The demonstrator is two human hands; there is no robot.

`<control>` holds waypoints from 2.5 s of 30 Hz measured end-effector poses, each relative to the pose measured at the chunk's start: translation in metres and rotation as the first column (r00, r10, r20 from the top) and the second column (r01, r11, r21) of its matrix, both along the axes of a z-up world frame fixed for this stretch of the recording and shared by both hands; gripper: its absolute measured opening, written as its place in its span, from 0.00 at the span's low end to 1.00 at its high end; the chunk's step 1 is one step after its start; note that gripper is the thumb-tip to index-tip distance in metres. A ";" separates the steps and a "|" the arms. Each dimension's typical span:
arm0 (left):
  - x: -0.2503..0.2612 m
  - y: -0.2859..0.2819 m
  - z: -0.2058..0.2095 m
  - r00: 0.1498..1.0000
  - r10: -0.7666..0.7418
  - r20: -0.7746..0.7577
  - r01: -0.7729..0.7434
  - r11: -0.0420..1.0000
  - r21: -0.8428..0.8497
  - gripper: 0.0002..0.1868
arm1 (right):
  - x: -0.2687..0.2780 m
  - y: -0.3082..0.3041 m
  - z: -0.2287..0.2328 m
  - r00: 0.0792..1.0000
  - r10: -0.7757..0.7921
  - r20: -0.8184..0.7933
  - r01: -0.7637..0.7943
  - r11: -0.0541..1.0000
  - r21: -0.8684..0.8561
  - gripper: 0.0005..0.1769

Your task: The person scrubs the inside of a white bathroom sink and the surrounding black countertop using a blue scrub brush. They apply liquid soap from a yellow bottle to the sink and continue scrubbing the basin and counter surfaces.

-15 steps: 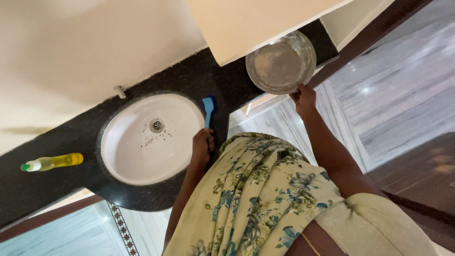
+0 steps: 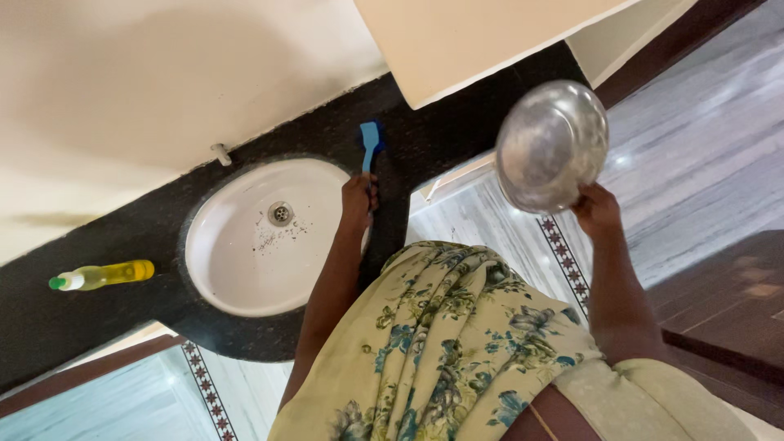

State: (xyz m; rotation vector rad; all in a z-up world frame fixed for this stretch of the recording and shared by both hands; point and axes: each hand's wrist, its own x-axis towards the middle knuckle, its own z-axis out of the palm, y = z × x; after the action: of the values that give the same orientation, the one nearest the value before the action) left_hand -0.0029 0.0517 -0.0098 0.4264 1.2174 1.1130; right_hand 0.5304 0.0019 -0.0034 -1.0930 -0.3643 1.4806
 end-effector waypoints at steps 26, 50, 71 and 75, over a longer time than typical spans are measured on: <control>0.020 -0.046 0.007 1.000 0.012 -0.020 -0.011 1.000 0.009 0.16 | -0.114 0.032 -0.205 0.852 -0.251 0.459 0.510 0.593 -0.623 0.18; -0.004 -0.174 -0.011 0.986 -0.102 0.132 0.137 0.947 -0.292 0.15 | -0.208 0.195 -0.333 0.945 -0.100 0.310 0.266 0.786 -0.558 0.14; 0.029 -0.123 -0.015 1.000 -0.023 0.003 0.022 0.991 0.133 0.15 | -0.266 0.015 -0.050 0.476 0.716 0.511 -0.683 0.667 -0.298 0.25; 0.046 -0.111 -0.033 0.999 0.005 0.035 -0.011 0.983 0.186 0.13 | -0.333 0.038 0.007 0.415 0.378 0.828 -0.637 0.770 -0.033 0.47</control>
State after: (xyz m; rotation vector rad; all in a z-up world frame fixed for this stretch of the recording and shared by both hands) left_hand 0.0427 -0.0590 -0.0426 0.5424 1.0894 1.2415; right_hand 0.1974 0.0395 0.0033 -1.4360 -1.6770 1.2687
